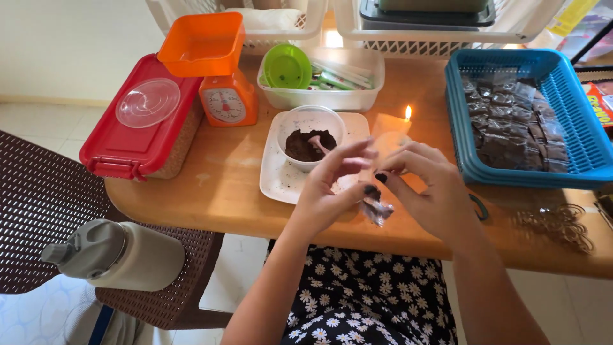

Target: Manually sealing small plastic sachets of food powder using a candle flame for heat.

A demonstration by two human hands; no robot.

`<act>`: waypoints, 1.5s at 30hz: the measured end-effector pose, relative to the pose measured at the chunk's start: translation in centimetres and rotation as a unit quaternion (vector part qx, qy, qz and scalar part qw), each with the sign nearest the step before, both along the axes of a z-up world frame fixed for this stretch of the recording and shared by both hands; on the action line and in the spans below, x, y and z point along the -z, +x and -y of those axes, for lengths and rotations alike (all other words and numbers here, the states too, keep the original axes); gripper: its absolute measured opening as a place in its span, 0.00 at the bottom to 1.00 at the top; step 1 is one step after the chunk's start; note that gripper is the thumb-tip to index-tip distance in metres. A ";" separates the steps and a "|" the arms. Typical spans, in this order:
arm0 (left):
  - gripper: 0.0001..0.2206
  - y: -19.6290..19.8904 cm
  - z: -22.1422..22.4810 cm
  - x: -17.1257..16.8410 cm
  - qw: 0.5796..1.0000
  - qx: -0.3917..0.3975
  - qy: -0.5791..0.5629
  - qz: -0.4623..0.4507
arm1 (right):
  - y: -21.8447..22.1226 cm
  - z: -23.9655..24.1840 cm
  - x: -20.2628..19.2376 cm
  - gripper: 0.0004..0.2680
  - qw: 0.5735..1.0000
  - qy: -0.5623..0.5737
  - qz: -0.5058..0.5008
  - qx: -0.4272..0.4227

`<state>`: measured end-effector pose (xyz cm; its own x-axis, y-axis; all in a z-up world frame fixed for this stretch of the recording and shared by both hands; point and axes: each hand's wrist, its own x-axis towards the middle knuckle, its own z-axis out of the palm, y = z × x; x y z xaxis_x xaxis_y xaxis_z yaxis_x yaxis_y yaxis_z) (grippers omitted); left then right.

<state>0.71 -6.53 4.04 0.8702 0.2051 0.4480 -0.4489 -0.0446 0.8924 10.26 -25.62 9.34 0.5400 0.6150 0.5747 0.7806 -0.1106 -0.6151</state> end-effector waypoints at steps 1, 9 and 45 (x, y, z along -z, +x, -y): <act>0.32 -0.4 0.4 -0.6 1.000 0.003 0.000 -0.001 | 0.0 0.4 0.0 0.05 1.000 0.000 -0.001 0.003; 0.09 0.3 2.6 -0.2 0.995 0.062 0.037 -0.076 | 0.3 2.7 0.1 0.04 0.991 0.061 -0.117 -0.028; 0.10 -2.0 4.0 -0.4 0.995 -0.086 -0.006 -0.042 | -3.8 2.4 4.1 0.07 0.982 0.161 -0.074 0.068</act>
<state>-1.34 -10.54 4.41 0.8559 0.3588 0.3724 -0.3603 -0.1029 0.9271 6.51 -28.06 5.25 0.6959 0.3318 0.6369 0.6722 0.0113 -0.7403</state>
